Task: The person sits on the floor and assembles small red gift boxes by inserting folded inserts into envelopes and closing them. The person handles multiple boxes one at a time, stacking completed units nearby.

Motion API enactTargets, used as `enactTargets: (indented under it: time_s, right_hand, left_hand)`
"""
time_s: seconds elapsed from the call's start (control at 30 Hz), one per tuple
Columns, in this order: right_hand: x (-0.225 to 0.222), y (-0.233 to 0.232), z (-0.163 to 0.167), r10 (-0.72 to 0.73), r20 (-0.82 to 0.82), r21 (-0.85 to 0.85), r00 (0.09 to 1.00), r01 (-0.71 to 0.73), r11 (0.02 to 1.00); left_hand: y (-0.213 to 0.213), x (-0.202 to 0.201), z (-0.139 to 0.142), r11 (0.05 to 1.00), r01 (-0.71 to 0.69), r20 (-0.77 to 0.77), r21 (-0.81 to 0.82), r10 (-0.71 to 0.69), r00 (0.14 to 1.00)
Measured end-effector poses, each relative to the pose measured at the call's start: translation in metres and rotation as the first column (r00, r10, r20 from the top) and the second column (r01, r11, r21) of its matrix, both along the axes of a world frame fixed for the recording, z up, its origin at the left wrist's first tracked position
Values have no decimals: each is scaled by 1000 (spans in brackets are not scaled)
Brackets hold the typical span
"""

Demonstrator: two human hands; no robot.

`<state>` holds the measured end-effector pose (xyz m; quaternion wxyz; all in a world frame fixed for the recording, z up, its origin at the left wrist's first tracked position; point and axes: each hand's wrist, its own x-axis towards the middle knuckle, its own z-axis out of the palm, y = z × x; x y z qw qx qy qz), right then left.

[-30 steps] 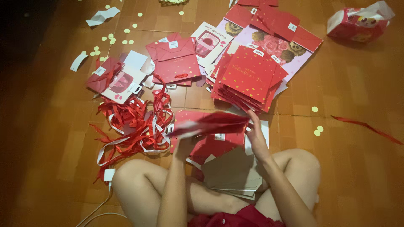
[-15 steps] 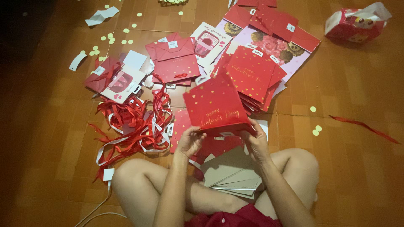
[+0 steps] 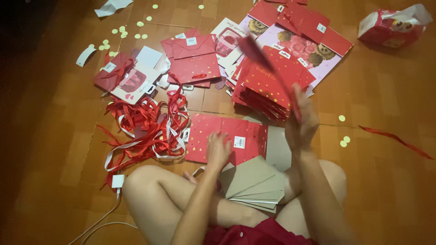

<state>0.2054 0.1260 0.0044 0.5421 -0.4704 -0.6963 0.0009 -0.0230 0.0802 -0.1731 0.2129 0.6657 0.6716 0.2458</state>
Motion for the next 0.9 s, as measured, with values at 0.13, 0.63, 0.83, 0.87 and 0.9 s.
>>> enactTargets:
  time_s: [0.13,0.63,0.83,0.87,0.9]
  right_hand:
    - [12,51,-16,-85,289,-48,953,103,993]
    - [-59,21,-111,395,334,-653,856,-92,752]
    - [-72,14,-107,349,432,-789,832,161,593]
    - [-72,13,-107,335,442,-776,832,167,609]
    - [-73,11,-108,311,448,-752,838,166,637]
  left_hand:
    - [-9,13,-2,984,7,-97,-180,-25,995]
    - [-23,24,7,951,130,-53,-281,-150,987]
    - [-17,20,8,978,94,83,-184,-80,993]
    - [-15,20,7,979,86,127,-183,-63,990]
    - [-14,21,7,980,81,171,-183,-49,984]
